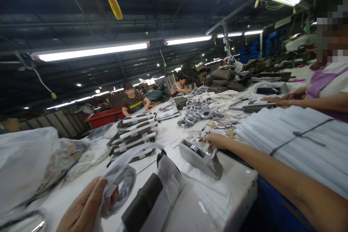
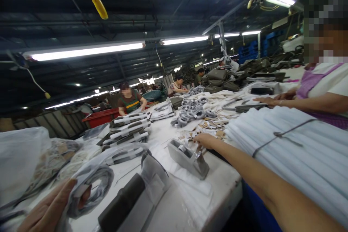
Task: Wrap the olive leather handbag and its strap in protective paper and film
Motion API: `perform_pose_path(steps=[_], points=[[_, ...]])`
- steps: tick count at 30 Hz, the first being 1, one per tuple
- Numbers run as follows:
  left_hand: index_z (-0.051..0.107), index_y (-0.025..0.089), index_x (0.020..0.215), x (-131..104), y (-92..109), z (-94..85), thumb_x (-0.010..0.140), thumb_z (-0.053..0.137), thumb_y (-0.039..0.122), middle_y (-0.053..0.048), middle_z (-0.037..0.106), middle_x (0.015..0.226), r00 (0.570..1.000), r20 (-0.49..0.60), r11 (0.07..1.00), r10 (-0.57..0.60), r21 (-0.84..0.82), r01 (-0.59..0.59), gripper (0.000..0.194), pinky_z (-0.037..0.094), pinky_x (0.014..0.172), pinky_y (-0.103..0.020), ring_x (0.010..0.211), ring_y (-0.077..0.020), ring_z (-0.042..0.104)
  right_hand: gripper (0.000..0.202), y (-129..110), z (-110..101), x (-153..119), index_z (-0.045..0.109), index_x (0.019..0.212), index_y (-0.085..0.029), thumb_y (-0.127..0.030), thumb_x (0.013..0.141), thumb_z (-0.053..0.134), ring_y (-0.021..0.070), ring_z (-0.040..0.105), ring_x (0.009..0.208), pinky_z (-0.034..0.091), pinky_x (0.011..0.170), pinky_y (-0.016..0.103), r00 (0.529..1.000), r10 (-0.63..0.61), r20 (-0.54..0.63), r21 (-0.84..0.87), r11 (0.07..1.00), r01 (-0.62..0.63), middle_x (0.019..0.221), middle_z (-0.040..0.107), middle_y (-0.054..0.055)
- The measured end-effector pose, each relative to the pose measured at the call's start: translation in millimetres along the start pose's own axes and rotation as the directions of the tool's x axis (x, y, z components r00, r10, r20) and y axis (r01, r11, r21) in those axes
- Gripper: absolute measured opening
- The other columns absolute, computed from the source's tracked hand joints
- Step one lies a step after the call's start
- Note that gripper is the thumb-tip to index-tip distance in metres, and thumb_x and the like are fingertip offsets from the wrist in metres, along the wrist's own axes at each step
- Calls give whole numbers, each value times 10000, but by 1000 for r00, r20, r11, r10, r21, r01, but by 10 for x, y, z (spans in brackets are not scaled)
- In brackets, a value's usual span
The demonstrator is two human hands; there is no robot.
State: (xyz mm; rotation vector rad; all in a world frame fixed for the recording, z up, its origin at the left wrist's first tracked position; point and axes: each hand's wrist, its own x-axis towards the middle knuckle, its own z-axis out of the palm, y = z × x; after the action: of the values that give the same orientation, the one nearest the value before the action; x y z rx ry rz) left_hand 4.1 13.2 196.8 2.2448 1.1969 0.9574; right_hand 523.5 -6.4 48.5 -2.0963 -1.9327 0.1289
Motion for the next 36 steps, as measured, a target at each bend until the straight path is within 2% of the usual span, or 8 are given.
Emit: perform_pose_path(steps=[9,17,22,27,30,33,34,36], points=[[612,252,726,-89,224,64,907,412,652,-2,616,676,999,-35,995,20,-100,-23,482,487,638,-289,677,-213,575,139,-23,-284,60,677,972,-139,-255,939,608,256,551,1188,354,1081,544,992,-122,-16,-275,955,113,1128,663,79],[584,223,715,-133,221,91,933,389,635,8,590,660,1000,-16,986,13,-167,-15,505,424,608,-254,635,-175,541,252,-151,46,-63,641,1106,-154,-347,946,617,220,624,1053,516,934,456,974,-112,198,-354,918,178,1152,649,75],[581,221,692,-114,244,87,903,401,679,10,584,650,1000,-31,983,-4,-181,-2,536,417,601,-261,625,-179,533,251,-232,-13,-62,644,1070,-141,-354,939,627,207,639,991,528,899,435,992,-19,125,-348,935,62,1089,660,66],[581,217,684,-100,279,99,904,413,664,8,584,663,1000,-24,977,-10,-213,5,526,413,629,-269,649,-185,535,202,-343,-513,-108,673,990,-121,-302,946,599,221,632,996,500,904,428,989,73,-132,-222,970,-101,1070,675,102],[574,216,704,-109,302,114,905,431,651,10,568,665,999,-46,969,-17,-245,5,500,402,626,-268,654,-184,517,262,-642,-772,-220,712,1028,-129,-267,969,497,236,634,980,488,844,369,959,73,-274,-58,994,-93,1078,695,133],[575,210,728,-115,316,147,907,440,639,9,557,666,996,-83,955,-34,-297,8,485,396,616,-264,649,-177,504,386,-1213,-803,-441,731,1050,-173,-431,979,453,195,651,821,485,693,275,958,-20,-286,141,988,63,918,728,68],[582,207,745,-113,313,160,912,441,631,8,560,673,995,-93,951,-43,-309,12,477,398,616,-261,653,-174,508,450,-1440,-767,-543,732,1054,-180,-496,982,420,172,640,733,466,617,252,961,-46,-272,243,963,115,856,721,47],[598,204,791,-110,299,182,924,444,610,6,575,703,993,-104,947,-52,-320,16,454,409,632,-256,682,-171,529,470,-1900,-658,-758,749,997,-182,-584,911,520,143,565,582,377,495,240,992,-26,-124,644,759,100,720,678,29]])
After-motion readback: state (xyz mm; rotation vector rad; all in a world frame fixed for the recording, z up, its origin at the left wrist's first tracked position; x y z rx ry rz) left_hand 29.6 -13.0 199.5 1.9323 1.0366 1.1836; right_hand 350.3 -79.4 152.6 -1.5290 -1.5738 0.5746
